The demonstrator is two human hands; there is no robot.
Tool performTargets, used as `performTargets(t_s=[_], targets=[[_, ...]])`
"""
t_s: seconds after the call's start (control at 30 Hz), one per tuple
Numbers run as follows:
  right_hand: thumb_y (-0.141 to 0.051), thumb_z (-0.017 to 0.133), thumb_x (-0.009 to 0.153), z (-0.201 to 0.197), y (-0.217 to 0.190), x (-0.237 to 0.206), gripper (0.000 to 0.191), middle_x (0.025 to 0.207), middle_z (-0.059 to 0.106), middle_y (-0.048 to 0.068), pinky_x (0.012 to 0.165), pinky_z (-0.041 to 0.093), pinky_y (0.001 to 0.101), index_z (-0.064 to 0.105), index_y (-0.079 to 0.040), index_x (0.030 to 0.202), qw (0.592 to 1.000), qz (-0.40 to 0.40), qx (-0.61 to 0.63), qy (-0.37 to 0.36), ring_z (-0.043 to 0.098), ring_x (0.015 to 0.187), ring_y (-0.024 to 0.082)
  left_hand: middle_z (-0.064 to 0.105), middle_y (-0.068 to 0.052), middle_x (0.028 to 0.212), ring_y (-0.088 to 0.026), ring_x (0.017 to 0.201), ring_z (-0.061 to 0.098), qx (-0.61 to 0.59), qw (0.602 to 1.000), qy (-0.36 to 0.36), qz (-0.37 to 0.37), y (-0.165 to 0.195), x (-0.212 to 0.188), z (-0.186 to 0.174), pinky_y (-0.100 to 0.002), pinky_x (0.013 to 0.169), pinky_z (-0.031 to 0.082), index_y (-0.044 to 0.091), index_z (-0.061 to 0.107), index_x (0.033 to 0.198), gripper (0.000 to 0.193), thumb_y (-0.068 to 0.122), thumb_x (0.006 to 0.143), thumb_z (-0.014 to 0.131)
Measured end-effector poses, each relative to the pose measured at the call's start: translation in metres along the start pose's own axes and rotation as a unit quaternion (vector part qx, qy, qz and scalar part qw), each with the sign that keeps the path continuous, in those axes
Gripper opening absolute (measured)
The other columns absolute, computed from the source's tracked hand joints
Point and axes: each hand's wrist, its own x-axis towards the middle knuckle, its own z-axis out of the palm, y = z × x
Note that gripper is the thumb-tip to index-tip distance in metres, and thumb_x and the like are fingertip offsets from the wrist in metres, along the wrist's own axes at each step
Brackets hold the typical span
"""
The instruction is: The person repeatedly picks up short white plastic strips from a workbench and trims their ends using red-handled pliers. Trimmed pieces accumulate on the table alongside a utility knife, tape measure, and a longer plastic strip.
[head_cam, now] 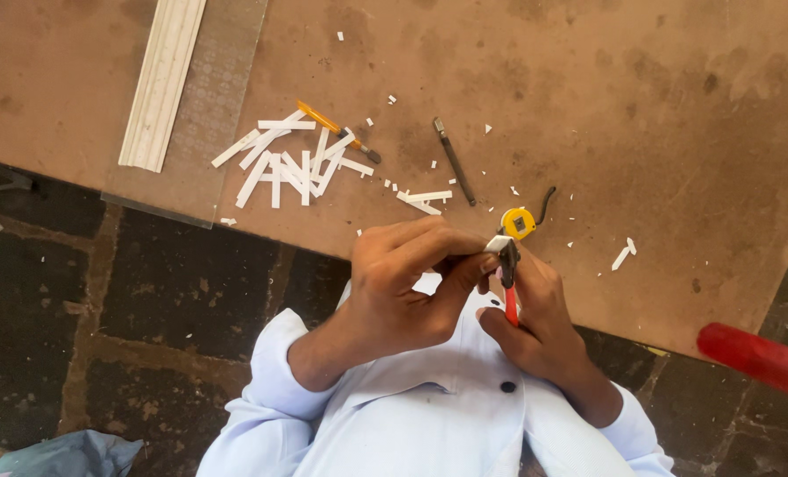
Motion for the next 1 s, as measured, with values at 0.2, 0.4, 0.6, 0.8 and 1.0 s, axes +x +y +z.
performTargets(t_s=[0.2, 0.4, 0.6, 0.8, 1.0], targets=[[-0.011, 0.065, 0.071, 0.0005, -0.0030, -0.0008, 0.044, 0.088, 0.062, 0.011, 0.069, 0.048, 0.0387, 0.056, -0.003, 0.113, 1.000, 0.019, -0.007, 0.005, 0.060, 0.075, 0.030, 0.070, -0.008, 0.084, -0.014, 0.070, 0.073, 0.012, 1.000, -0.005, -0.001, 0.0019, -0.0028, -0.0007, -0.024, 0.062, 0.057, 0.000, 0.070, 0.101, 0.010, -0.006, 0.094, 0.074], [-0.007, 0.062, 0.071, 0.0019, -0.0077, 0.0015, 0.043, 0.089, 0.059, 0.012, 0.071, 0.048, 0.0390, 0.055, -0.001, 0.113, 1.000, 0.004, -0.020, 0.007, 0.060, 0.077, 0.030, 0.070, -0.007, 0.082, -0.013, 0.069, 0.073, 0.021, 1.000, 0.007, 0.001, 0.0036, -0.0044, -0.0017, -0.024, 0.061, 0.056, 0.000, 0.069, 0.100, 0.011, -0.006, 0.094, 0.075], [-0.007, 0.063, 0.071, 0.0009, -0.0096, 0.0013, 0.042, 0.090, 0.058, 0.012, 0.070, 0.048, 0.0393, 0.056, -0.001, 0.111, 1.000, 0.010, -0.012, 0.000, 0.060, 0.077, 0.030, 0.070, -0.007, 0.081, -0.013, 0.068, 0.072, 0.031, 0.999, 0.012, 0.001, 0.0047, -0.0043, -0.0005, -0.024, 0.061, 0.055, 0.000, 0.069, 0.099, 0.011, -0.007, 0.093, 0.075], [-0.007, 0.063, 0.072, 0.0024, -0.0061, 0.0003, 0.043, 0.087, 0.061, 0.010, 0.067, 0.049, 0.0364, 0.056, 0.000, 0.114, 1.000, 0.007, 0.008, 0.006, 0.060, 0.073, 0.025, 0.070, -0.007, 0.083, -0.014, 0.071, 0.074, 0.030, 1.000, 0.004, 0.005, 0.0051, -0.0029, -0.0004, -0.024, 0.063, 0.057, 0.000, 0.068, 0.099, 0.012, -0.009, 0.092, 0.073], [-0.005, 0.063, 0.068, -0.0042, -0.0056, -0.0013, 0.048, 0.073, 0.050, 0.007, 0.055, 0.042, 0.0315, 0.059, 0.002, 0.115, 0.997, 0.056, 0.044, 0.007, 0.046, 0.059, 0.019, 0.067, -0.007, 0.079, -0.015, 0.065, 0.068, 0.053, 0.999, 0.007, 0.001, 0.0029, -0.0014, -0.0010, -0.026, 0.059, 0.052, 0.000, 0.069, 0.097, 0.013, -0.009, 0.089, 0.074]])
